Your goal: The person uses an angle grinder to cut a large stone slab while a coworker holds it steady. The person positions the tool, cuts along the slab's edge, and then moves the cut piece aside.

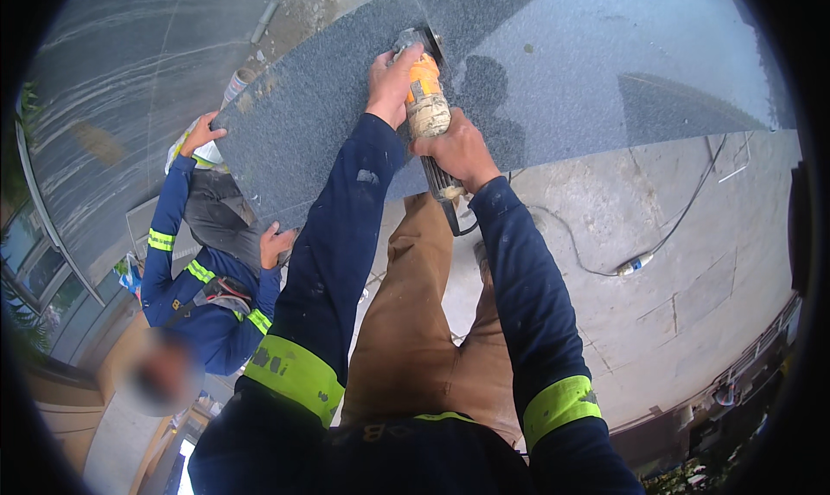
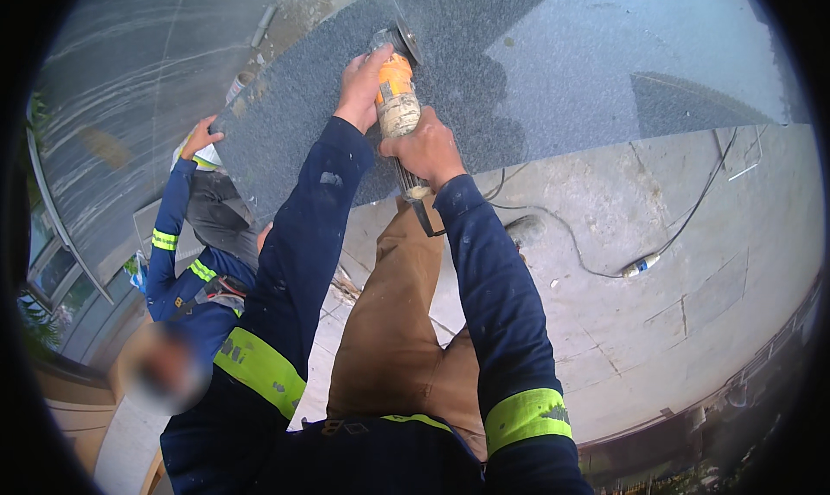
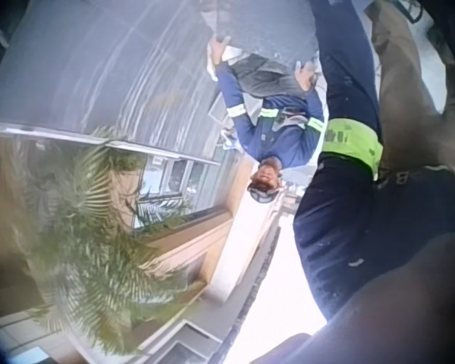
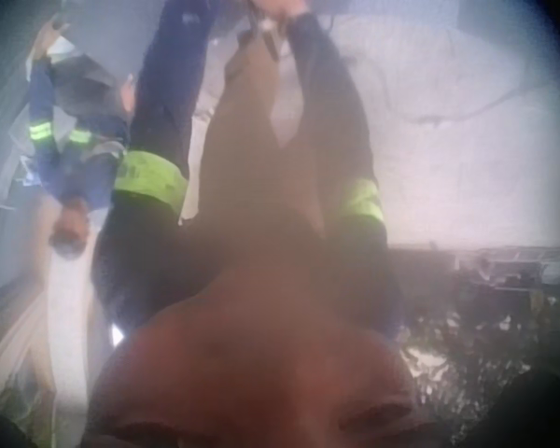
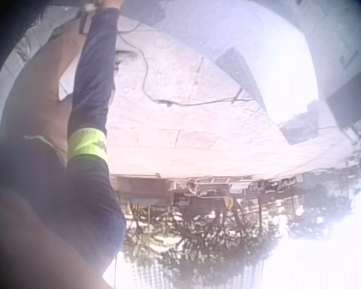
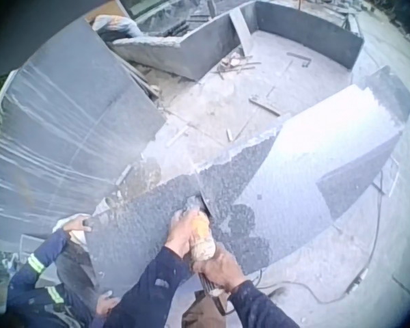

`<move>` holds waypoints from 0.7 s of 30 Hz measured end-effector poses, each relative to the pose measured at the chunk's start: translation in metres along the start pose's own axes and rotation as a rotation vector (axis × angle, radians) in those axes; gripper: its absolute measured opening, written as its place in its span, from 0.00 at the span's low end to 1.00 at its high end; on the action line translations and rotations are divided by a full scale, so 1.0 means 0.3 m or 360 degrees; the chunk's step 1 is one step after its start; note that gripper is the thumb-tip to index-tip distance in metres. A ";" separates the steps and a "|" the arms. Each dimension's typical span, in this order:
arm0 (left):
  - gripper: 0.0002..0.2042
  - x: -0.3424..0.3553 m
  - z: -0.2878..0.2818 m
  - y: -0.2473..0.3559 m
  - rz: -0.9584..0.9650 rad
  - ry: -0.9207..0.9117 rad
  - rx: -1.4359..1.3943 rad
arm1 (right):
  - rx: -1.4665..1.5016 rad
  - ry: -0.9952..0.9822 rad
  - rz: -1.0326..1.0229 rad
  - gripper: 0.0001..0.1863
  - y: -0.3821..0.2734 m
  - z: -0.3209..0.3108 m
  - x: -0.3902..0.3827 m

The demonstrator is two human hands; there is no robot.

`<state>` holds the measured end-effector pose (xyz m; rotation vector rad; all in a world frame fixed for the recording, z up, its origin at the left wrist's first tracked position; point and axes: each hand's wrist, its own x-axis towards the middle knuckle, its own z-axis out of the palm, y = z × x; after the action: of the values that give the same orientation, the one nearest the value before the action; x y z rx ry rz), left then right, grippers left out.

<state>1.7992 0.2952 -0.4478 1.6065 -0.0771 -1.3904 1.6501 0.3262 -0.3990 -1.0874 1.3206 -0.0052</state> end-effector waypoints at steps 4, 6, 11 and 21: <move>0.25 0.037 -0.003 0.021 0.0017 -0.0028 0.0016 | 0.0036 -0.0035 0.0012 0.38 -0.015 0.002 0.039; 0.20 0.053 -0.003 0.031 0.0009 -0.0098 0.0069 | 0.0048 -0.0036 0.0008 0.39 -0.015 0.002 0.065; 0.21 0.152 -0.022 0.051 0.0042 -0.0119 -0.0012 | 0.0096 -0.0060 0.0001 0.41 -0.041 0.005 0.142; 0.22 0.031 -0.011 0.007 -0.0010 -0.0116 0.0081 | 0.0042 -0.0050 0.0057 0.37 -0.002 0.003 0.029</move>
<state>1.8062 0.2906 -0.4534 1.5988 -0.1517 -1.4620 1.6539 0.3213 -0.4053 -1.0379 1.3081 0.0208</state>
